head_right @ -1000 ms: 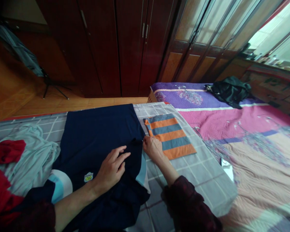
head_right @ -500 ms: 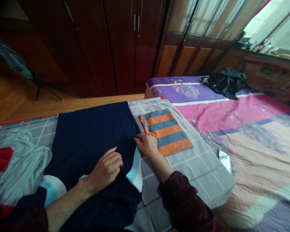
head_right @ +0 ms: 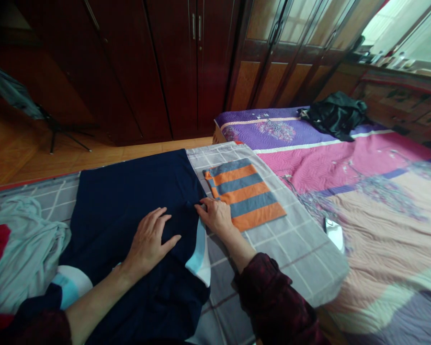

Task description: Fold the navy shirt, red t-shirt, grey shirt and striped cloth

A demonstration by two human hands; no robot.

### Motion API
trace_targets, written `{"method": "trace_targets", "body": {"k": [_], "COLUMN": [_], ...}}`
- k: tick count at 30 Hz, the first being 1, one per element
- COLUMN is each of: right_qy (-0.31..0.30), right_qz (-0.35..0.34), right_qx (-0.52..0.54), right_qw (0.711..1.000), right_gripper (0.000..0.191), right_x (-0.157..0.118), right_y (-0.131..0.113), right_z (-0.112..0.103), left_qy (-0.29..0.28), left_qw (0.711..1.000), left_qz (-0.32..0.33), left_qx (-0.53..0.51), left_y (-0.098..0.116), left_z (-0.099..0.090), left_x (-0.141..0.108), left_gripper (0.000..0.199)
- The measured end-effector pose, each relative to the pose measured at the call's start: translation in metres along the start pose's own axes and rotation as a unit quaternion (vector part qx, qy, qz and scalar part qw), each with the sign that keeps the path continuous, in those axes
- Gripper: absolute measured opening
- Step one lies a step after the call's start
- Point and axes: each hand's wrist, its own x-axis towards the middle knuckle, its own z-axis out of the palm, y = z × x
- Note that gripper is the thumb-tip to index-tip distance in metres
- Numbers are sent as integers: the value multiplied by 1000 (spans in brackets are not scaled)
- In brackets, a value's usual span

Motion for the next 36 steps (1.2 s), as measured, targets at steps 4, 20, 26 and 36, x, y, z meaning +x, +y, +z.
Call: {"method": "trace_targets", "body": {"k": [4, 20, 26, 36], "right_qy": [13, 40, 57, 54], "right_qz": [2, -3, -3, -111], "right_qx": [5, 26, 33, 46], "right_qw": [1000, 999, 998, 991], "right_gripper": [30, 34, 33, 47], "right_x": [0, 0, 2, -1], "right_y": [-1, 0, 2, 0], "right_z": [2, 3, 9, -17], "left_qy": [-16, 28, -138, -120], "left_qw": [999, 987, 952, 982], "left_qz": [-16, 106, 243, 148], "left_qx": [-37, -120, -122, -1], "left_y": [-8, 5, 22, 6], "left_z": [4, -12, -14, -124], "left_x": [1, 1, -6, -5], "left_gripper": [7, 30, 19, 17]}}
